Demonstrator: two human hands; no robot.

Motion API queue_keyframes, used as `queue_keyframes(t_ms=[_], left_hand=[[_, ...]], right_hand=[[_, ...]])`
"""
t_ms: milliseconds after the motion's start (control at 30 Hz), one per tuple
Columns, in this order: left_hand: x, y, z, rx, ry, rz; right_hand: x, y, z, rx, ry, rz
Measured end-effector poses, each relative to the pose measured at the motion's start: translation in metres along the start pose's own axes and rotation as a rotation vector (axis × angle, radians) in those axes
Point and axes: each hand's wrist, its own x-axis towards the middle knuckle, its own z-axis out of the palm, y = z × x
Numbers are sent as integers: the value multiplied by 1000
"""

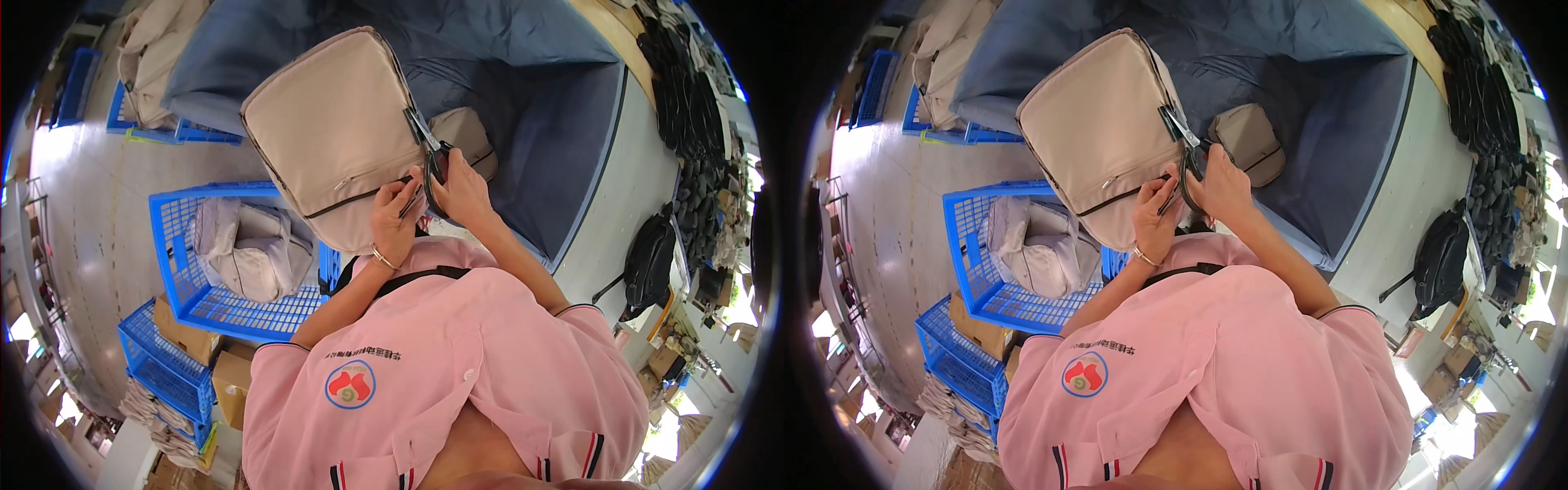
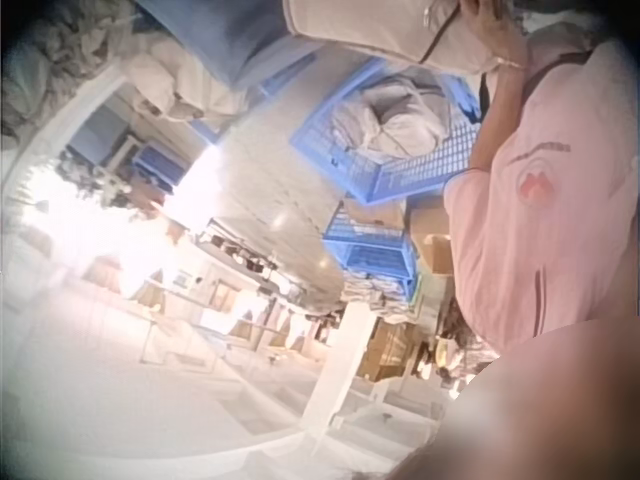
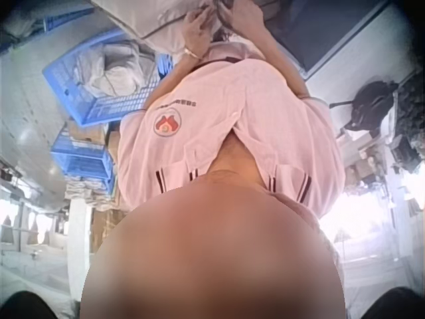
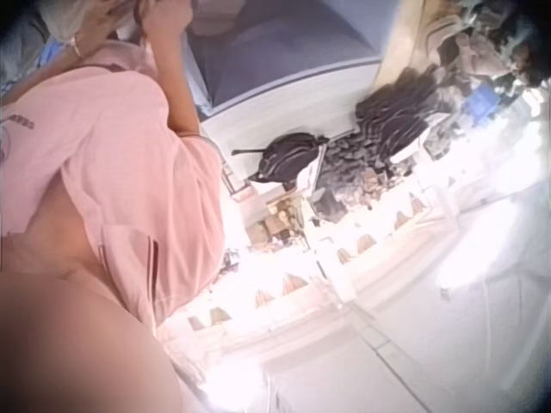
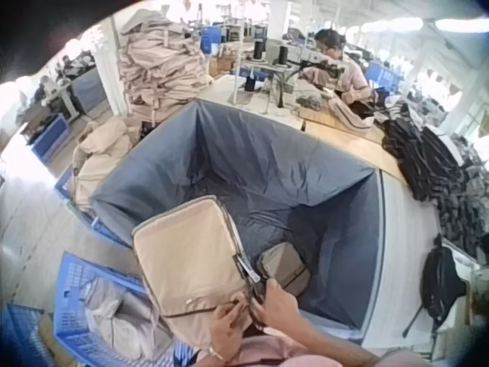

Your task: Trim loose threads and excess material from finished backpacks using scissors.

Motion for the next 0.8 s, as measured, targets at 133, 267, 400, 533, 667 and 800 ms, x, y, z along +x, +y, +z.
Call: queue_keyframes(t_ms=[133,267,400,533,667,800], left_hand=[[-2,-3,-6,-20,-32,3],[-2,-2,-8,-6,-42,19],[-1,1,-11,-26,-49,0],[0,1,-13,-40,-67,-7],[-2,-3,-15,-36,-72,36],[0,-1,-14,-59,-67,15]], right_hand=[[-3,-8,-2,-29,2,40],[-2,-5,4,27,8,15],[-3,-8,8,87,15,18],[-3,-8,10,66,22,28],[9,-22,1,-65,49,12],[11,-28,2,-56,50,6]])
